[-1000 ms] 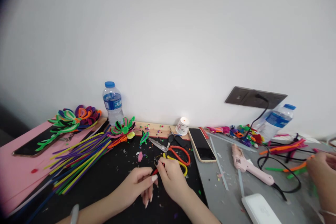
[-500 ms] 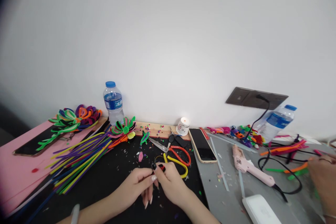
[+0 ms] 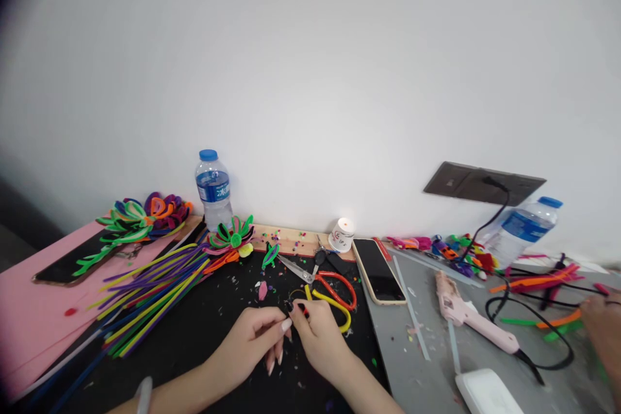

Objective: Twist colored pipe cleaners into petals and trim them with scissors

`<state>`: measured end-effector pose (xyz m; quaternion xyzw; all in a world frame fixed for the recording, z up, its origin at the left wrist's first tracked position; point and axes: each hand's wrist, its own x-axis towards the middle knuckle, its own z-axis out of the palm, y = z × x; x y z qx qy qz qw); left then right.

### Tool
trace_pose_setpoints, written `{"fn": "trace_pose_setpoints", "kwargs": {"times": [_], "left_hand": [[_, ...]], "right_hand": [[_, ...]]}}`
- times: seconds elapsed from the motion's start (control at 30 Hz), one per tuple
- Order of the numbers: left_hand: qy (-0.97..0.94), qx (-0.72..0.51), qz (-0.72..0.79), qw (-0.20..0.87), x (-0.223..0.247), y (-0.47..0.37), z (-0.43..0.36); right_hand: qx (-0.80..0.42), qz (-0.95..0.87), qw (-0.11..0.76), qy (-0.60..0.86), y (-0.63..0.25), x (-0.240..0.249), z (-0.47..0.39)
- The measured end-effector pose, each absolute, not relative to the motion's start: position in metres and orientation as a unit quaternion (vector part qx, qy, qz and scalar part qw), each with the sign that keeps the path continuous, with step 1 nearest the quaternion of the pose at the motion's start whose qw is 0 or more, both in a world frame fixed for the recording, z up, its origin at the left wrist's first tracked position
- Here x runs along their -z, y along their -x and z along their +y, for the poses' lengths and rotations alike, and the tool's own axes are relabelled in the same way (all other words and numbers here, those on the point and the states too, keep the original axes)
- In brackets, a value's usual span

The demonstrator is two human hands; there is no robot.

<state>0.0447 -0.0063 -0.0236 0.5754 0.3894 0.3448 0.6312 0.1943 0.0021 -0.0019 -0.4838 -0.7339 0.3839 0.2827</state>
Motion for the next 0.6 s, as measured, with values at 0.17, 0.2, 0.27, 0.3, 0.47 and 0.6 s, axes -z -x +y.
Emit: {"fn": "trace_pose_setpoints", "kwargs": {"times": [0.17, 0.2, 0.27, 0.3, 0.47, 0.6], "left_hand": [[-0.576, -0.347, 0.390, 0.629, 0.0252, -0.0445, -0.0064], [-0.573, -0.346, 0.388, 0.633, 0.0260, -0.0446, -0.0066], [-0.567, -0.344, 0.381, 0.644, 0.0280, -0.0446, -0.0068], [-0.563, -0.344, 0.378, 0.649, 0.0290, -0.0446, -0.0068], [-0.560, -0.344, 0.376, 0.653, 0.0288, -0.0440, -0.0068], [-0.557, -0.348, 0.393, 0.643, 0.0213, -0.0434, -0.0073]], "right_hand": [[-0.412, -0.730, 0.290, 0.461, -0.1947, 0.0048, 0.0027], [-0.413, -0.730, 0.287, 0.463, -0.1948, 0.0049, 0.0020], [-0.409, -0.732, 0.279, 0.468, -0.1948, 0.0042, 0.0006], [-0.407, -0.737, 0.272, 0.466, -0.1948, 0.0034, 0.0000], [-0.396, -0.756, 0.258, 0.452, -0.1951, -0.0007, 0.0011], [-0.336, -0.767, 0.276, 0.471, -0.1988, 0.0011, 0.0063]]}}
